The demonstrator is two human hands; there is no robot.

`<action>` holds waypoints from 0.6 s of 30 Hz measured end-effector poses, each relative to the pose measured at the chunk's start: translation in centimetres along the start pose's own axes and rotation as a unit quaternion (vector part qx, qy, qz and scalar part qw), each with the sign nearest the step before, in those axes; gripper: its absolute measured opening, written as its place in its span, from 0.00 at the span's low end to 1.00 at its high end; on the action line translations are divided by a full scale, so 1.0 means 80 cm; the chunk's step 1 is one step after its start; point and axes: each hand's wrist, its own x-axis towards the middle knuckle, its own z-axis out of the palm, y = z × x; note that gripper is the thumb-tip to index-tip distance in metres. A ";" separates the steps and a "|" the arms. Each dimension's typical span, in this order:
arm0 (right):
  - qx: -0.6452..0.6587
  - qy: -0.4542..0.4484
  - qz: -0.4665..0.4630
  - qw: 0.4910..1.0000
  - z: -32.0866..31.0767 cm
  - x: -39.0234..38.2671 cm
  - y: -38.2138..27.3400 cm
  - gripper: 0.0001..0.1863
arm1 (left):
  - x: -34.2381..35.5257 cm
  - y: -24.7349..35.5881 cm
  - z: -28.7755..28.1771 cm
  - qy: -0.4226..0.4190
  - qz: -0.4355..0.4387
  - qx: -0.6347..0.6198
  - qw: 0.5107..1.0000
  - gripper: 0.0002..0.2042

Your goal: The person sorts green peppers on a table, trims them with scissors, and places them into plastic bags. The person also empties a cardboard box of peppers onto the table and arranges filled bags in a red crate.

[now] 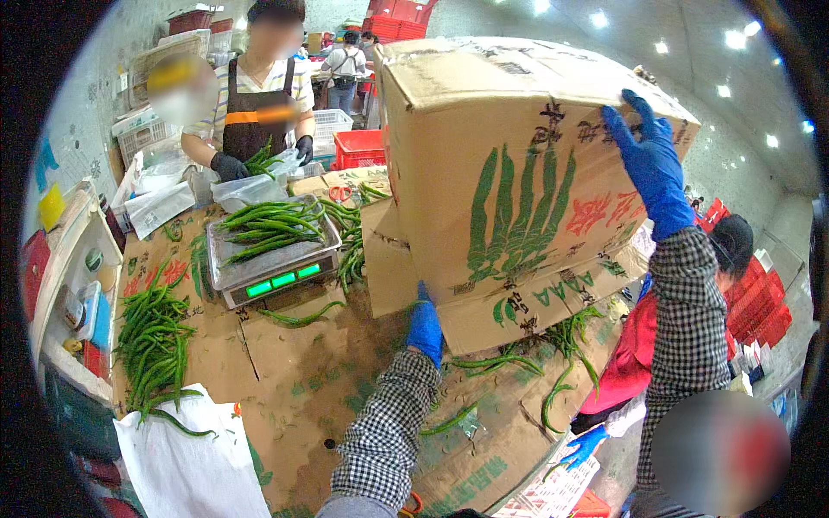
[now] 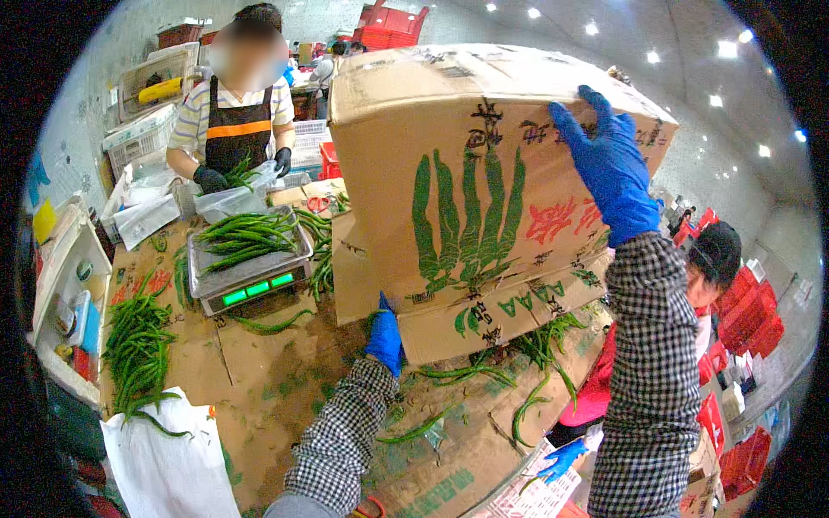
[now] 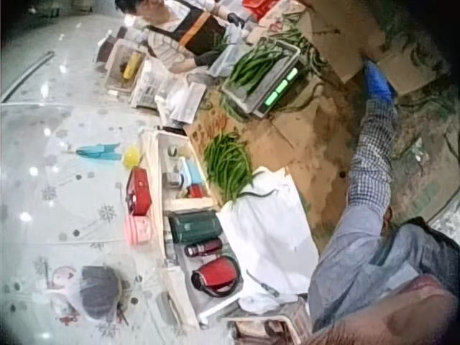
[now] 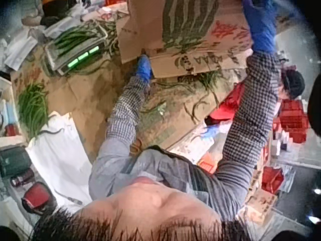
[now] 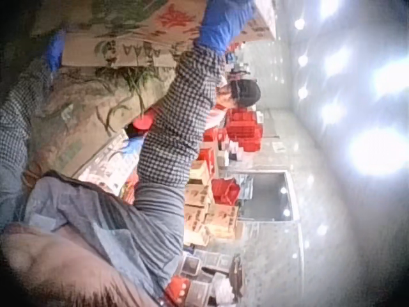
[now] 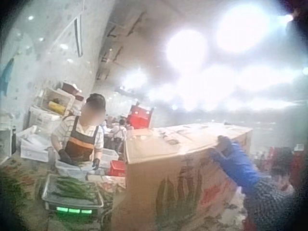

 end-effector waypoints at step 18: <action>-0.024 0.098 -0.159 0.982 -0.109 0.014 0.008 0.19 | 0.050 0.109 0.080 -0.040 0.076 0.437 0.895 0.26</action>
